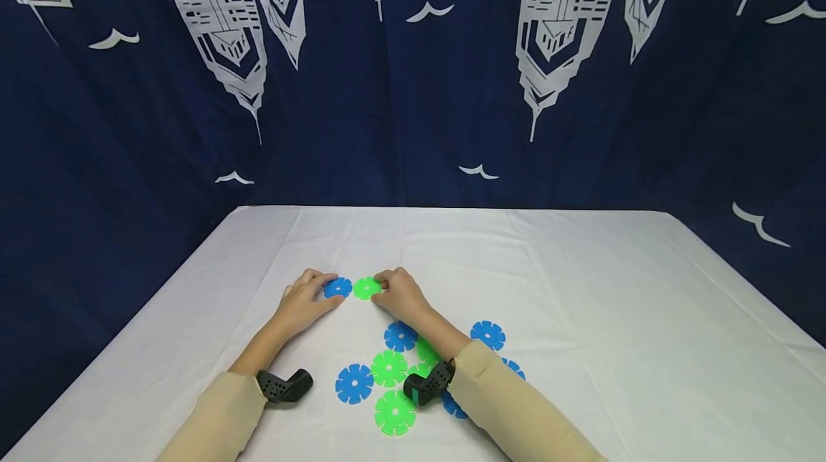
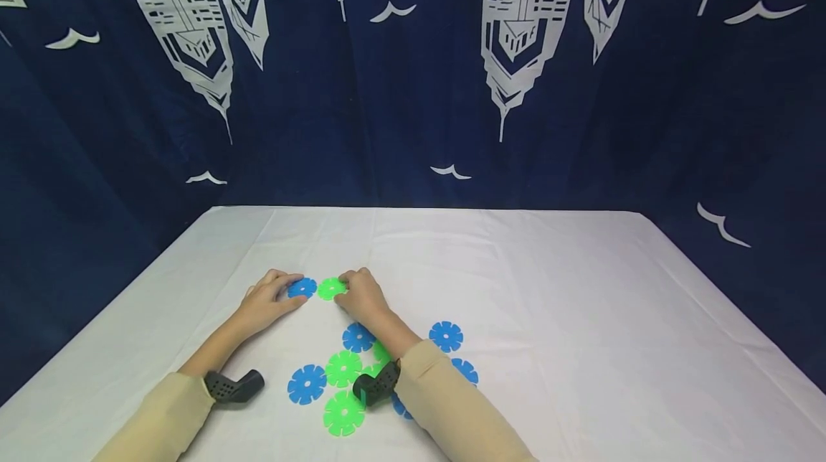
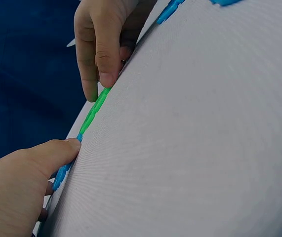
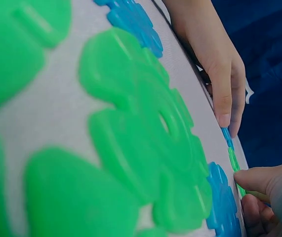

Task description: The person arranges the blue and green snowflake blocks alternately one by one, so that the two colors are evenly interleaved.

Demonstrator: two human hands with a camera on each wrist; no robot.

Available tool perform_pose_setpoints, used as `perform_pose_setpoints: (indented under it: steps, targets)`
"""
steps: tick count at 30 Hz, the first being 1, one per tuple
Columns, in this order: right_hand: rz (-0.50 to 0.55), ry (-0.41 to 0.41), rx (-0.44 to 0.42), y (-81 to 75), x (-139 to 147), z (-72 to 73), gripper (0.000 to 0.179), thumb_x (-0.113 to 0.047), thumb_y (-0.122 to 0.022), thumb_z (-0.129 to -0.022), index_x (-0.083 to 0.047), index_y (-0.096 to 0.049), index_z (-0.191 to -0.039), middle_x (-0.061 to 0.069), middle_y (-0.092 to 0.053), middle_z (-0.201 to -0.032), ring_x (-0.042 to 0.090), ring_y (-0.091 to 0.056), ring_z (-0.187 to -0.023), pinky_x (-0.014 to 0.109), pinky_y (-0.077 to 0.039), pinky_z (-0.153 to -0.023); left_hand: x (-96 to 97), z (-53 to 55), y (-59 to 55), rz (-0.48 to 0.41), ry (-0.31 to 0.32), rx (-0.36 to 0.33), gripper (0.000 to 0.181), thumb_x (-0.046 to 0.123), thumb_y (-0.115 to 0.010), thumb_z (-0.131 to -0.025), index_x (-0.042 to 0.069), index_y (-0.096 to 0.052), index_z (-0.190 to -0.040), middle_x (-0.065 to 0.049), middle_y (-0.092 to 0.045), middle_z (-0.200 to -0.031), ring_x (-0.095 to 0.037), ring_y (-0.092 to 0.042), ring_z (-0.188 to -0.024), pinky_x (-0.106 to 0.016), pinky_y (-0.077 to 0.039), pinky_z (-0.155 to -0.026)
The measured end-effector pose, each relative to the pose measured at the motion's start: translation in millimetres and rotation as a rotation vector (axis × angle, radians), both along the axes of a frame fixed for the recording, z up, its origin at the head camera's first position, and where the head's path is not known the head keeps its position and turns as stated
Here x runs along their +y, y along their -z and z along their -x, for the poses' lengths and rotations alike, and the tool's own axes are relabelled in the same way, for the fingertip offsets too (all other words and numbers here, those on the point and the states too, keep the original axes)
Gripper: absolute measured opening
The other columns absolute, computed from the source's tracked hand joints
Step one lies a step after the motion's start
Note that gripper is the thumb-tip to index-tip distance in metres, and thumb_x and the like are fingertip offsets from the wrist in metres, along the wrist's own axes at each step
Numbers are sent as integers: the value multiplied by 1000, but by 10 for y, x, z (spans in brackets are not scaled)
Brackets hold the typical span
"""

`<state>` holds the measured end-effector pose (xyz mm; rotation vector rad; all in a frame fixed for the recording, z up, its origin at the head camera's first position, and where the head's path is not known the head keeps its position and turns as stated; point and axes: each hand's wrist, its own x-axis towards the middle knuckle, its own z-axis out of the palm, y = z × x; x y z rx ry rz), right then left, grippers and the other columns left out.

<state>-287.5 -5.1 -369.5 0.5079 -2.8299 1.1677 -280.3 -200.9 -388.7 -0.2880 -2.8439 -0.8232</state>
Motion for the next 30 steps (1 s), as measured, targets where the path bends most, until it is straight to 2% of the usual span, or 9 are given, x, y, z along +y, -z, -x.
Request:
perform_pose_setpoints:
  steps: [16, 21, 24, 27, 30]
  targets:
    - [9, -32, -24, -11, 12, -18, 37, -13, -65, -81, 1, -60, -115, 7, -53, -88, 13, -45, -74, 22, -40, -65, 8, -6, 0, -2, -5, -6, 54, 35, -59, -85, 5, -50, -128, -13, -48, -114, -28, -46, -105, -40, -30, -82]
    - [-1, -60, -67, -41, 24, -6, 41, -13, -64, -82, 0, -57, -119, 8, -52, -93, 14, -46, -79, 24, -41, -69, 7, -12, -4, -1, -11, -9, 54, 35, -59, -85, 5, -50, -128, -13, -48, -114, -28, -47, -106, -41, -30, -83]
    - [-10, -86, -99, -79, 53, -6, 43, -11, -62, -82, -1, -54, -123, 10, -53, -98, 16, -48, -84, 29, -43, -76, 7, -8, -6, -2, -10, -10, 54, 35, -59, -85, 5, -50, -128, -13, -48, -115, -28, -47, -107, -43, -30, -85]
    - [-21, -123, -150, -129, 106, -20, 48, -10, -60, -82, -3, -49, -128, 11, -52, -104, 18, -49, -89, 33, -43, -82, 6, 6, -6, -2, -8, -7, 53, 34, -59, -85, 5, -50, -128, -13, -48, -116, -29, -47, -108, -44, -30, -86]
    - [-31, -174, -208, -172, 170, -60, 52, -12, -60, -82, -5, -44, -132, 11, -50, -108, 17, -48, -89, 33, -42, -83, -2, 5, -8, 1, -12, -1, 52, 33, -60, -85, 5, -50, -128, -13, -49, -116, -30, -47, -109, -44, -30, -86]
